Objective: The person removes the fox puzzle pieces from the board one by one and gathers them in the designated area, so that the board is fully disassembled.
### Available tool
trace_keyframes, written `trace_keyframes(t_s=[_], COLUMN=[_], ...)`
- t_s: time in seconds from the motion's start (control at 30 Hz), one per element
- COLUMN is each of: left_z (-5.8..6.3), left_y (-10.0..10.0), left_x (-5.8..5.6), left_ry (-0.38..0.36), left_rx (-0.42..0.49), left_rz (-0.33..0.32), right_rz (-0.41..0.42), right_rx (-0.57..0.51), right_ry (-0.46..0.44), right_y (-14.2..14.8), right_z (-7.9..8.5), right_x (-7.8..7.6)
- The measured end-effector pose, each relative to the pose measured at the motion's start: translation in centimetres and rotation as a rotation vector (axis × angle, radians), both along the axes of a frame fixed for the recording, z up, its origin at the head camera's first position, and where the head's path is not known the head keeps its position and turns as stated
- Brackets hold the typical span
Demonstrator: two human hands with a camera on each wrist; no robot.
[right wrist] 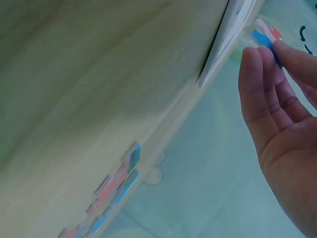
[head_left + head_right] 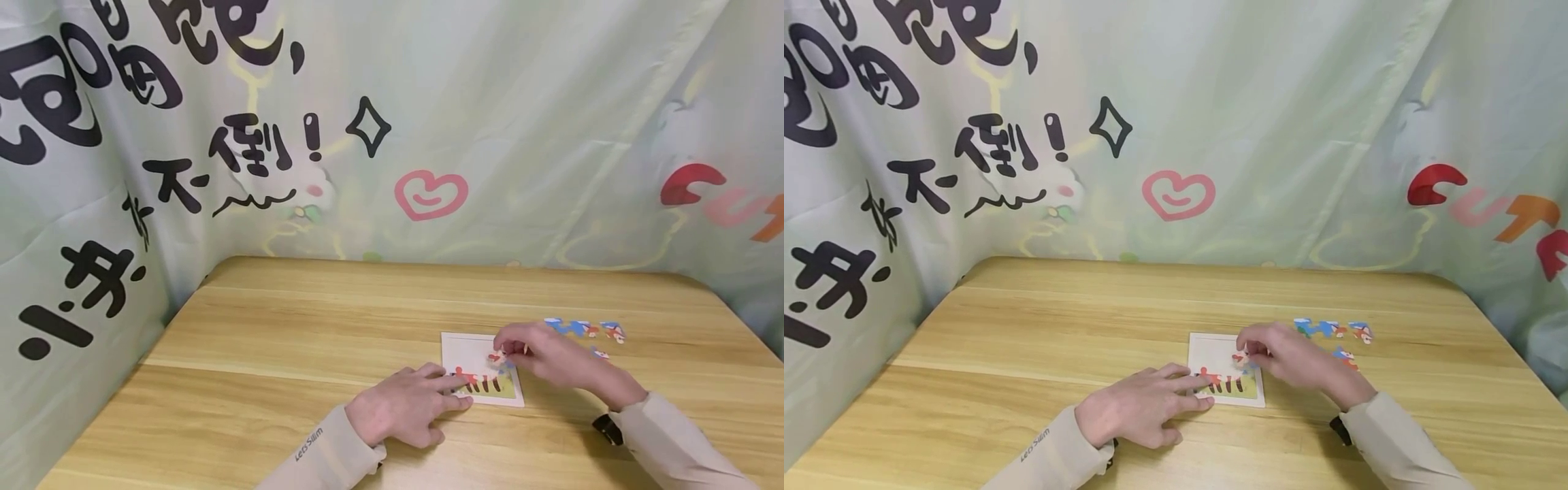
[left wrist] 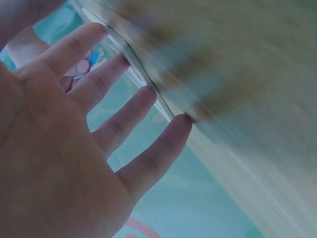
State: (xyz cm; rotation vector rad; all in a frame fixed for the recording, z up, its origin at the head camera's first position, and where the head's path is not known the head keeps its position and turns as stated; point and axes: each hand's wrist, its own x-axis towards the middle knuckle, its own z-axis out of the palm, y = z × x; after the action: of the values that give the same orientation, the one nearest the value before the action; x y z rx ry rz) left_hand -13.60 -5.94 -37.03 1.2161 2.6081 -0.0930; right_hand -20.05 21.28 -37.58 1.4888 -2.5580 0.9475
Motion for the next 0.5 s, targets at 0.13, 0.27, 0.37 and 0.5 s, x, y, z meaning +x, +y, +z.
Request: trace_keyframes(t_s=[0.13,0.27,0.37,0.5], left_z=[0.0,0.1,0.1,0.1], left_y=[0.1,0.1,0.2,0.1], left_x=[0.0,0.0,0.0,0.0], left_ry=[0.002,-0.002,-0.003,-0.004], left_rx=[0.002,-0.004,-0.009,-0.010], left_rz=[-0.004,-0.001,0.002,0.006], right_rz=[-0.030,-0.074,-0.104,-0.155], right_rx=[0.003,0.000,0.002,0.002], right_ry=[-0.030,-0.040,-0.051,-0.061], right_y=[1.0,2.5,3.8,5.7], right_z=[0.4,0.8,1.0,0.9], right_x=[-0.2,-0.5,-0.7,-1.0])
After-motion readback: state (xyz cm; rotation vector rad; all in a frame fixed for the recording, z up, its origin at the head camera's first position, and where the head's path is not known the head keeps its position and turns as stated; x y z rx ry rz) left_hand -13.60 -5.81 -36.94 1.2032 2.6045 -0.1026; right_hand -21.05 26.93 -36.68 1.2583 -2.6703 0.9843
